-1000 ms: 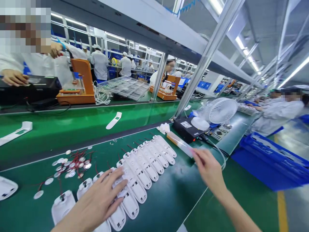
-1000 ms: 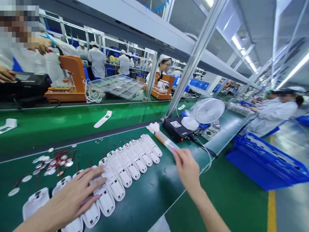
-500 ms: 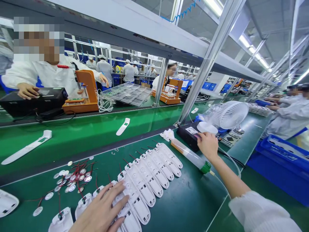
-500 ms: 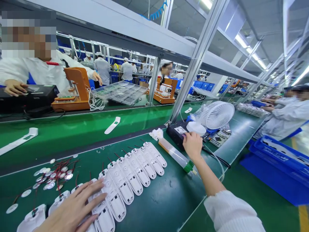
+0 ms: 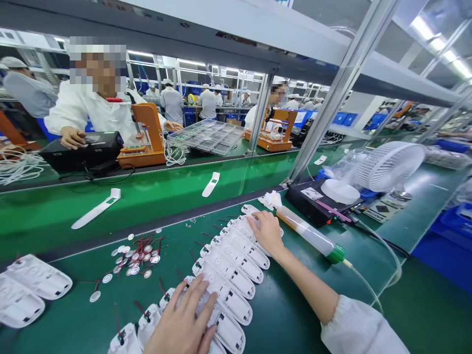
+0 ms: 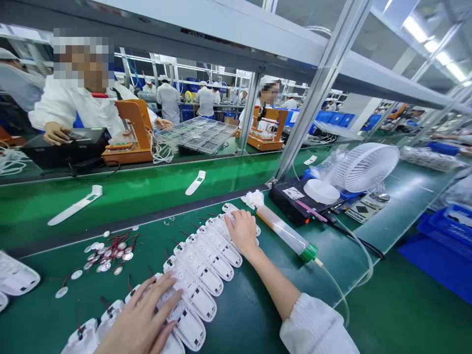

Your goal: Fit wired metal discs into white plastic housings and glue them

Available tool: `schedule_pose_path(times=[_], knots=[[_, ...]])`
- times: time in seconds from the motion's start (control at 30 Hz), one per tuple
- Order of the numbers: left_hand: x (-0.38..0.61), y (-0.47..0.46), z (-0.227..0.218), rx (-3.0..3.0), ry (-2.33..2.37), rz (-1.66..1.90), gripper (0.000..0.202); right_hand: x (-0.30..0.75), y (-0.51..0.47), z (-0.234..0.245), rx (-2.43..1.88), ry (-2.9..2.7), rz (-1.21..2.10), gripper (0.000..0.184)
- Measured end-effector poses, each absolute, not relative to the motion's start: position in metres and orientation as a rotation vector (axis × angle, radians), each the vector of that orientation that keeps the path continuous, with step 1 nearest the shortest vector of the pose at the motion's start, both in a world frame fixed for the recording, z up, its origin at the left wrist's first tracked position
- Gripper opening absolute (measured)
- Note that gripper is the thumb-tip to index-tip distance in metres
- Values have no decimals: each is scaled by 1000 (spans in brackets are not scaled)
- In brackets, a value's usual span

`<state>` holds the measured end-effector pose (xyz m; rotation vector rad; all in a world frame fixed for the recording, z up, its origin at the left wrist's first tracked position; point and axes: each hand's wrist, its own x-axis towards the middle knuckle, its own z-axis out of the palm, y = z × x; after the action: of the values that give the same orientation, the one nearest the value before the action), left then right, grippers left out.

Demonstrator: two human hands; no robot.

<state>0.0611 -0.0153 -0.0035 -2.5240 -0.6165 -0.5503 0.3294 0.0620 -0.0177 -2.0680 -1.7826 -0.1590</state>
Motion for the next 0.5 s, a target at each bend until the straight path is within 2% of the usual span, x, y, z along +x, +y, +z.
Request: schedule_pose_path(times=[0.27, 0.5], knots=[[92, -29, -20, -2513, -942, -701, 31, 337, 92, -15, -2047, -1747, -67, 24], [68, -27, 16, -2551, -698, -589, 34, 346, 99, -13, -1919, -1708, -36, 27]])
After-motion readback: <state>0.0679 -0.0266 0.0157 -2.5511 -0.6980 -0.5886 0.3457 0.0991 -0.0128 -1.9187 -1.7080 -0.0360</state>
